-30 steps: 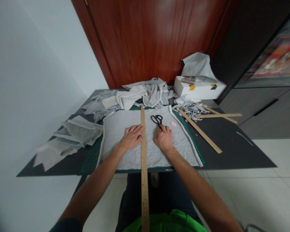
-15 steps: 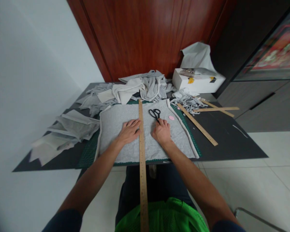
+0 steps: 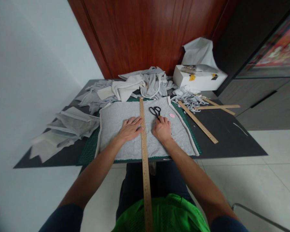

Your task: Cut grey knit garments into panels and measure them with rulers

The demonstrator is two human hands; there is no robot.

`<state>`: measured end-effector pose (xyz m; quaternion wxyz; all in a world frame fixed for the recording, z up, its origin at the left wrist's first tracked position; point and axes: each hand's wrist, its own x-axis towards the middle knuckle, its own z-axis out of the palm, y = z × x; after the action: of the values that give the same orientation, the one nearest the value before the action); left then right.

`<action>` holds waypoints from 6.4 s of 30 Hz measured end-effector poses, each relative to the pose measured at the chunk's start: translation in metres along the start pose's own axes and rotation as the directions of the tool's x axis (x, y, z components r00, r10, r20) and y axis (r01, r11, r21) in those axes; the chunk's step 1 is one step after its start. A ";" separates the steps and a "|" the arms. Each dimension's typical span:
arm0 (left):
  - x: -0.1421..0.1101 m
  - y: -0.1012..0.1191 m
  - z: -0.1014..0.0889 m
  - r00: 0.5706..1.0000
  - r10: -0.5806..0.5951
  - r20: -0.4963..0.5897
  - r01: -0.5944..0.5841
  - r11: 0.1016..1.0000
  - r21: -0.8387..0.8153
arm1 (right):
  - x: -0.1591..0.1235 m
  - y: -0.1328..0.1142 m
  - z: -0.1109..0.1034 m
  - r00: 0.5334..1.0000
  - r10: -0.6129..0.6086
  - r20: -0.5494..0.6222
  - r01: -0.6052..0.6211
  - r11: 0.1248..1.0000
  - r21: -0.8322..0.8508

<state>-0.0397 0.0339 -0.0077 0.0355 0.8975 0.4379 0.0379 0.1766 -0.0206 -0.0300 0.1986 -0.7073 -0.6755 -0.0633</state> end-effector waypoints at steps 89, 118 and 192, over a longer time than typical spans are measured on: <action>0.002 0.005 -0.005 0.999 -0.036 0.011 0.036 0.999 -0.006 | 0.001 0.004 -0.001 1.000 -0.004 -0.011 0.004 0.998 0.057; 0.001 -0.002 -0.001 0.999 -0.026 -0.032 0.027 1.000 0.014 | 0.002 -0.003 -0.004 0.999 0.022 0.044 -0.024 0.999 0.035; 0.055 -0.028 -0.021 0.996 0.076 -0.045 -0.082 0.983 -0.164 | 0.183 -0.032 0.039 0.947 0.267 0.176 -0.312 0.892 0.326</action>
<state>-0.0301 0.0952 0.0127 0.1000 0.9072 0.3979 0.0930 0.1525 0.1648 0.0058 0.2849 -0.7560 -0.5740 0.1331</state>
